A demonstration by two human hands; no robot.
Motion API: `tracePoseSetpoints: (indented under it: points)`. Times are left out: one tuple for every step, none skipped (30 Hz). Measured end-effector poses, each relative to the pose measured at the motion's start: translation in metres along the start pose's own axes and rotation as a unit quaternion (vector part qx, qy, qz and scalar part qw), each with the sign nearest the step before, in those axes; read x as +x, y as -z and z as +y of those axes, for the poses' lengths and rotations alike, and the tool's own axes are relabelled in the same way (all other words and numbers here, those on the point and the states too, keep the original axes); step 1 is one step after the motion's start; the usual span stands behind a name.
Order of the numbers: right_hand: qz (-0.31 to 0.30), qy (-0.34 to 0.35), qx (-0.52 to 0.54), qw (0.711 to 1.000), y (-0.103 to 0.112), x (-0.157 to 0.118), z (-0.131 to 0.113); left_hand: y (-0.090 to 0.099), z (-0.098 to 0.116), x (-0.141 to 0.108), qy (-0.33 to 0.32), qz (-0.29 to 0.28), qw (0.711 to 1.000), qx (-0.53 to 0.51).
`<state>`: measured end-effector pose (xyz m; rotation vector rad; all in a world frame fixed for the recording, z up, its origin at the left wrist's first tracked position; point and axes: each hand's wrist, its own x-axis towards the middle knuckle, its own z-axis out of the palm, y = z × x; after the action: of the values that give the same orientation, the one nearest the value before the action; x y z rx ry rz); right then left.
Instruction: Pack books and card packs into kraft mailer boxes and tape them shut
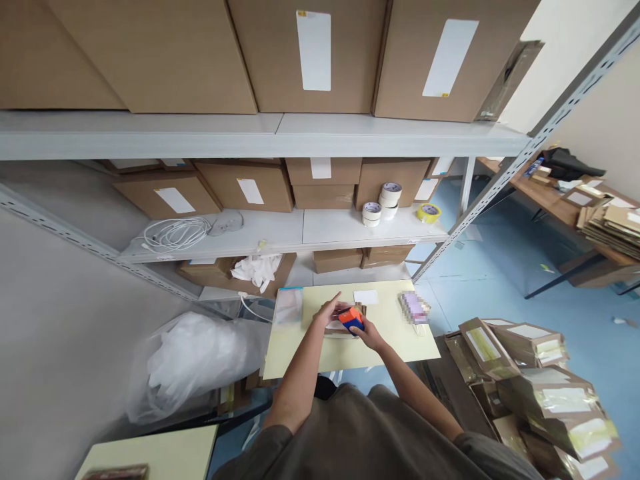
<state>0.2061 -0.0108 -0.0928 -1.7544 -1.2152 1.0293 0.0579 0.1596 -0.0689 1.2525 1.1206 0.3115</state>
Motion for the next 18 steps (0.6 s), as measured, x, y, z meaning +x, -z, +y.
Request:
tracePoseSetpoints:
  points:
    - [0.001, -0.002, -0.002, 1.000, 0.000, -0.001, -0.001, 0.000, 0.005, 0.001, 0.017, -0.022, 0.998, -0.049]
    - [0.002, -0.003, -0.003, 1.000, 0.000, -0.003, -0.001, 0.000, 0.010, 0.000, 0.028, -0.035, 0.994, -0.098]
    - [0.001, -0.002, -0.003, 1.000, 0.000, -0.004, -0.001, 0.001, 0.013, -0.001, 0.028, -0.039, 0.989, -0.140]
    - [-0.001, 0.002, -0.003, 1.000, 0.000, -0.004, -0.001, 0.001, 0.016, -0.003, 0.016, -0.033, 0.985, -0.168]
    - [-0.004, 0.009, 0.000, 1.000, 0.001, -0.005, -0.002, 0.002, 0.018, -0.005, -0.004, -0.023, 0.982, -0.185]
    - [-0.006, 0.018, 0.004, 1.000, 0.002, -0.005, -0.002, 0.003, 0.020, -0.008, -0.027, -0.011, 0.980, -0.196]
    - [-0.007, 0.025, 0.009, 1.000, 0.003, -0.004, -0.003, 0.003, 0.022, -0.011, -0.050, 0.004, 0.978, -0.202]
    - [-0.008, 0.030, 0.012, 0.999, 0.005, -0.003, -0.005, 0.004, 0.024, -0.015, -0.073, 0.025, 0.976, -0.204]
    - [-0.010, 0.030, 0.011, 0.999, 0.007, -0.001, -0.007, 0.004, 0.025, -0.018, -0.093, 0.050, 0.973, -0.204]
    - [-0.012, 0.027, 0.008, 1.000, 0.009, 0.001, -0.010, 0.004, 0.026, -0.022, -0.111, 0.080, 0.969, -0.203]
    - [-0.015, 0.022, 0.001, 1.000, 0.011, 0.002, -0.014, 0.004, 0.026, -0.025, -0.127, 0.111, 0.965, -0.203]
    - [-0.019, 0.016, -0.007, 1.000, 0.014, 0.004, -0.018, 0.004, 0.027, -0.029, -0.140, 0.141, 0.959, -0.203]
    - [-0.024, 0.013, -0.017, 0.999, 0.016, 0.005, -0.022, 0.004, 0.026, -0.032, -0.151, 0.170, 0.952, -0.203]
    - [-0.028, 0.011, -0.027, 0.999, 0.019, 0.006, -0.026, 0.004, 0.025, -0.034, -0.159, 0.195, 0.946, -0.205]
    - [-0.033, 0.011, -0.037, 0.999, 0.022, 0.007, -0.030, 0.004, 0.023, -0.036, -0.164, 0.219, 0.939, -0.208]
    - [-0.038, 0.011, -0.045, 0.998, 0.026, 0.008, -0.033, 0.004, 0.020, -0.038, -0.166, 0.240, 0.932, -0.213]
    - [-0.041, 0.010, -0.051, 0.998, 0.029, 0.008, -0.036, 0.004, 0.016, -0.039, -0.167, 0.260, 0.925, -0.222]
    - [-0.045, 0.006, -0.057, 0.997, 0.034, 0.008, -0.038, 0.004, 0.012, -0.039, -0.164, 0.279, 0.917, -0.234]
